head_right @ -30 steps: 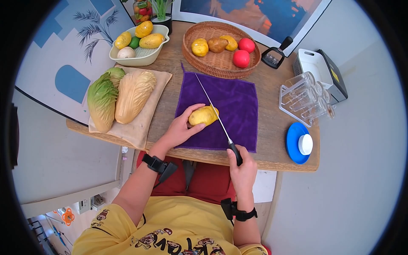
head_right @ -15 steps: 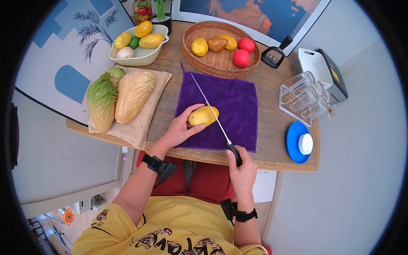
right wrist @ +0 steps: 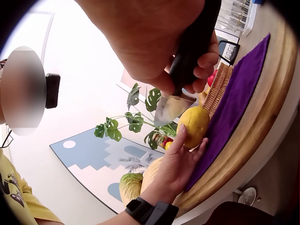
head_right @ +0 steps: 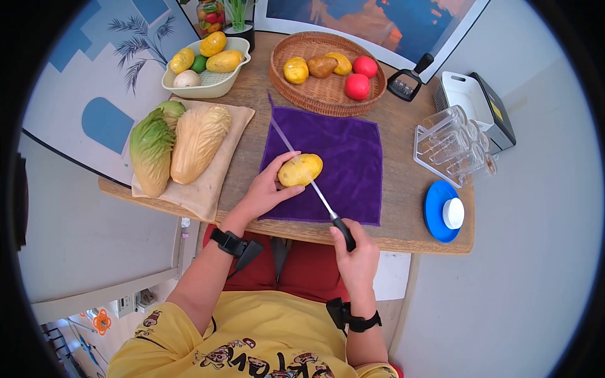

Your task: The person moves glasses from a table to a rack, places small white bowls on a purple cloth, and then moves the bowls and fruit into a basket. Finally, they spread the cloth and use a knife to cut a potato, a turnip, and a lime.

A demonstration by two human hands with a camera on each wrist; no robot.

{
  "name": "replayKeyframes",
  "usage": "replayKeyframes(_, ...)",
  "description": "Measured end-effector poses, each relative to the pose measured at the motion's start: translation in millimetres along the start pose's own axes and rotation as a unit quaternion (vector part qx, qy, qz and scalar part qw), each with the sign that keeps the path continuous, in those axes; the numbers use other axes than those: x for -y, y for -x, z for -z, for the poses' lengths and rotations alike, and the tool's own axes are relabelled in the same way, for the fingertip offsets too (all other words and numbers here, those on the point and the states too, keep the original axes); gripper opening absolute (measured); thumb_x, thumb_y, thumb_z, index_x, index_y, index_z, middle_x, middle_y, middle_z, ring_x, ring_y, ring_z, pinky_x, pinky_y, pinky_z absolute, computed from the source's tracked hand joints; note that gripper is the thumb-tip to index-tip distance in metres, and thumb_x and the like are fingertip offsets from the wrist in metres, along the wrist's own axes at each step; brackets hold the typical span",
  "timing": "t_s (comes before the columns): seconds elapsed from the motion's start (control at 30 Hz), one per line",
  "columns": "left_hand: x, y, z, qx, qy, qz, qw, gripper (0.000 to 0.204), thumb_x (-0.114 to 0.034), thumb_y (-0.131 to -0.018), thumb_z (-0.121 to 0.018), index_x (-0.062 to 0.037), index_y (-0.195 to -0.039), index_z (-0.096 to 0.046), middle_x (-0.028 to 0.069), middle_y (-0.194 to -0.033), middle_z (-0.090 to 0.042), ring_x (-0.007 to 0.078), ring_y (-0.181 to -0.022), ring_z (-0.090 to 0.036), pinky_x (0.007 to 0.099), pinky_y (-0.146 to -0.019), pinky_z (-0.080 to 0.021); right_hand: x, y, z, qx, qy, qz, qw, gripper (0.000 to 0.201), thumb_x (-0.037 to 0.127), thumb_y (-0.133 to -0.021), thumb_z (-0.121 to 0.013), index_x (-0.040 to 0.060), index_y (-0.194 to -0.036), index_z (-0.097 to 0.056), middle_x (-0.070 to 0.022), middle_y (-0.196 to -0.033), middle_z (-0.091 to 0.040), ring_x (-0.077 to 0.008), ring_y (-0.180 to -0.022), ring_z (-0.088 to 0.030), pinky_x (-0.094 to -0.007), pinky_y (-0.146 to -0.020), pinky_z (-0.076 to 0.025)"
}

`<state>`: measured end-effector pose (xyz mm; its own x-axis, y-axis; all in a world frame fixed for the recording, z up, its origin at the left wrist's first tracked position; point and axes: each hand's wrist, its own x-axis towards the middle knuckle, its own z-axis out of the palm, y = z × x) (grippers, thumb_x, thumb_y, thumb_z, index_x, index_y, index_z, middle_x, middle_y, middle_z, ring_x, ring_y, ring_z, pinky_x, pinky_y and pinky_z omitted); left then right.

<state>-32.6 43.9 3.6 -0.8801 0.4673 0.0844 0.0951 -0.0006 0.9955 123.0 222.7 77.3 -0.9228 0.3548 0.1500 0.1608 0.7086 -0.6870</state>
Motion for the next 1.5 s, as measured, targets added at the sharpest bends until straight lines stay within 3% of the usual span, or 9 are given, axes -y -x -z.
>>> replayKeyframes(0.17,2,-1,2,0.015,0.01,-0.019,1.0,0.075,-0.01,-0.087,-0.079,-0.0126,-0.151,-0.041,0.007,-0.147,-0.049,0.0188,-0.125,-0.058,0.0328,-0.098,-0.054,-13,-10,-1,-0.048,-0.005,-0.031,0.998,0.027,0.028,-0.094,-0.072,0.003,-0.103,-0.071,-0.0178,-0.078,-0.067,-0.0325,-0.066,-0.064,-0.0377,-0.063,-0.05)
replayKeyframes(0.5,0,0,0,0.007,0.002,-0.015,1.0,0.074,-0.009,-0.086,-0.079,-0.0136,-0.15,-0.041,0.0077,-0.143,-0.053,0.0193,-0.127,-0.057,0.0358,-0.103,-0.051,-5,-4,-4,-0.021,0.024,-0.009,0.999,0.026,0.028,-0.093,-0.073,0.0033,-0.101,-0.071,-0.0179,-0.075,-0.067,-0.0353,-0.065,-0.063,-0.0408,-0.061,-0.048)
replayKeyframes(0.6,-7,1,2,0.03,-0.014,0.011,0.999,0.074,-0.008,-0.086,-0.079,-0.0147,-0.149,-0.042,0.0074,-0.141,-0.055,0.0191,-0.127,-0.057,0.0363,-0.104,-0.051,-2,0,-3,0.019,0.028,0.035,0.999,0.026,0.027,-0.092,-0.074,0.0028,-0.101,-0.071,-0.0172,-0.077,-0.067,-0.0344,-0.065,-0.064,-0.0396,-0.061,-0.049)
replayKeyframes(0.9,-4,1,1,0.024,0.0,-0.019,1.0,0.074,-0.008,-0.084,-0.08,-0.0154,-0.148,-0.044,0.0065,-0.14,-0.055,0.0183,-0.127,-0.057,0.0357,-0.105,-0.05,-14,-12,0,-0.053,-0.013,-0.016,0.998,0.026,0.027,-0.094,-0.073,0.0028,-0.103,-0.071,-0.0177,-0.077,-0.067,-0.0313,-0.064,-0.062,-0.0371,-0.061,-0.049)
replayKeyframes(1.1,-4,0,1,0.024,-0.011,-0.018,0.999,0.074,-0.012,-0.084,-0.082,-0.0139,-0.148,-0.045,0.0068,-0.141,-0.055,0.0182,-0.128,-0.056,0.036,-0.105,-0.05,-8,-6,-1,-0.009,0.04,-0.013,0.999,0.026,0.026,-0.093,-0.074,0.002,-0.101,-0.071,-0.0175,-0.074,-0.066,-0.0315,-0.063,-0.062,-0.0372,-0.061,-0.048)
replayKeyframes(1.23,7,-1,0,0.008,-0.05,-0.034,0.998,0.074,-0.013,-0.083,-0.083,-0.0135,-0.148,-0.046,0.0071,-0.139,-0.057,0.0185,-0.125,-0.058,0.036,-0.105,-0.05,-4,-2,-5,0.006,0.011,0.0,1.0,0.025,0.026,-0.092,-0.074,0.0023,-0.101,-0.071,-0.0169,-0.074,-0.066,-0.0316,-0.063,-0.062,-0.0379,-0.061,-0.048)
replayKeyframes(1.3,-3,0,2,0.024,-0.039,0.001,0.999,0.075,-0.013,-0.083,-0.083,-0.0138,-0.148,-0.046,0.0071,-0.136,-0.059,0.0186,-0.123,-0.06,0.0354,-0.104,-0.05,-4,0,-6,0.013,0.011,0.021,1.0,0.025,0.026,-0.093,-0.074,0.0024,-0.102,-0.071,-0.017,-0.075,-0.067,-0.0313,-0.064,-0.063,-0.0378,-0.061,-0.049)
replayKeyframes(1.5,-6,2,1,0.012,-0.025,-0.002,1.0,0.073,-0.013,-0.083,-0.083,-0.0151,-0.146,-0.047,0.0068,-0.134,-0.061,0.0174,-0.12,-0.061,0.0342,-0.1,-0.053,-9,-3,-7,-0.016,-0.013,-0.018,1.0,0.026,0.026,-0.093,-0.073,0.0023,-0.102,-0.071,-0.0177,-0.078,-0.068,-0.0332,-0.066,-0.064,-0.0382,-0.063,-0.05)
